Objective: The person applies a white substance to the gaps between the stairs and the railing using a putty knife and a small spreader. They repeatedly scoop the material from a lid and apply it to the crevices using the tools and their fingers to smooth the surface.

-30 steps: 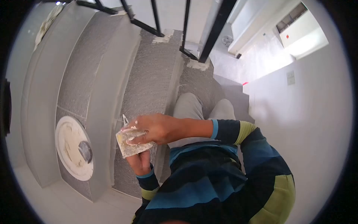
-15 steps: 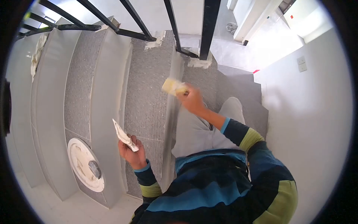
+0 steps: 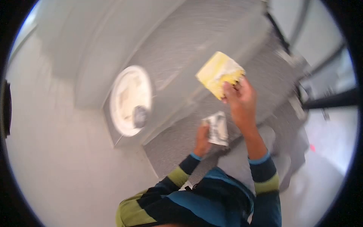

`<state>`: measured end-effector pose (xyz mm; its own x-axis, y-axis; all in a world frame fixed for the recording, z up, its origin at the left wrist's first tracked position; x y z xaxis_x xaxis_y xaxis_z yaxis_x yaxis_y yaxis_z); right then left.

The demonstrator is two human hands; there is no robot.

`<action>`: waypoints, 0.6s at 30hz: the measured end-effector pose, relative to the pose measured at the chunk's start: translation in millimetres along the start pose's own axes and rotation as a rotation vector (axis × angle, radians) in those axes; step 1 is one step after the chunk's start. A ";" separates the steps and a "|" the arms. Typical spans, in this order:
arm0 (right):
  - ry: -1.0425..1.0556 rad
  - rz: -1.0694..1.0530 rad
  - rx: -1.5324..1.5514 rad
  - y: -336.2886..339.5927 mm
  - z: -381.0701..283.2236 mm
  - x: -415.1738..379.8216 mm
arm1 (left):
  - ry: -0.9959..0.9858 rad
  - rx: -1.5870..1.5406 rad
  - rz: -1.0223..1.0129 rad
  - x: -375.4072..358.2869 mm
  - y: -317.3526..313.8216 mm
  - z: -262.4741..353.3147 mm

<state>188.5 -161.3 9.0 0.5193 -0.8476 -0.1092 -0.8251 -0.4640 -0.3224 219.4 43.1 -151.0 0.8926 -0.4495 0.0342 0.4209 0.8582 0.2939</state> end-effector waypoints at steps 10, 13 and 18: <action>0.322 -0.514 -0.241 -225.6 71.8 -1.9 | -0.205 0.154 -0.400 -25.8 -12.1 -12.3; 0.247 -0.433 -0.513 -186.5 41.3 6.3 | 0.076 -0.211 -0.106 -21.6 1.4 -10.9; 0.365 0.058 -0.064 13.3 -2.7 18.5 | 0.593 -0.763 -0.058 -6.4 -25.8 -7.0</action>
<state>186.5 -183.8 5.3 0.3670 -0.9036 0.2207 -0.8692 -0.4177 -0.2645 203.9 25.6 -165.5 0.7155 -0.4775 -0.5100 0.2717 0.8627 -0.4265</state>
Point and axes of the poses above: each hand's wrist, its own x-axis towards the middle knuckle, its own y-axis out of the back of the hand, z = x × y, the point moved 9 cm from there along x, towards the middle knuckle, and after that the axes turned 11 degrees about z, right-handed, at the moved point
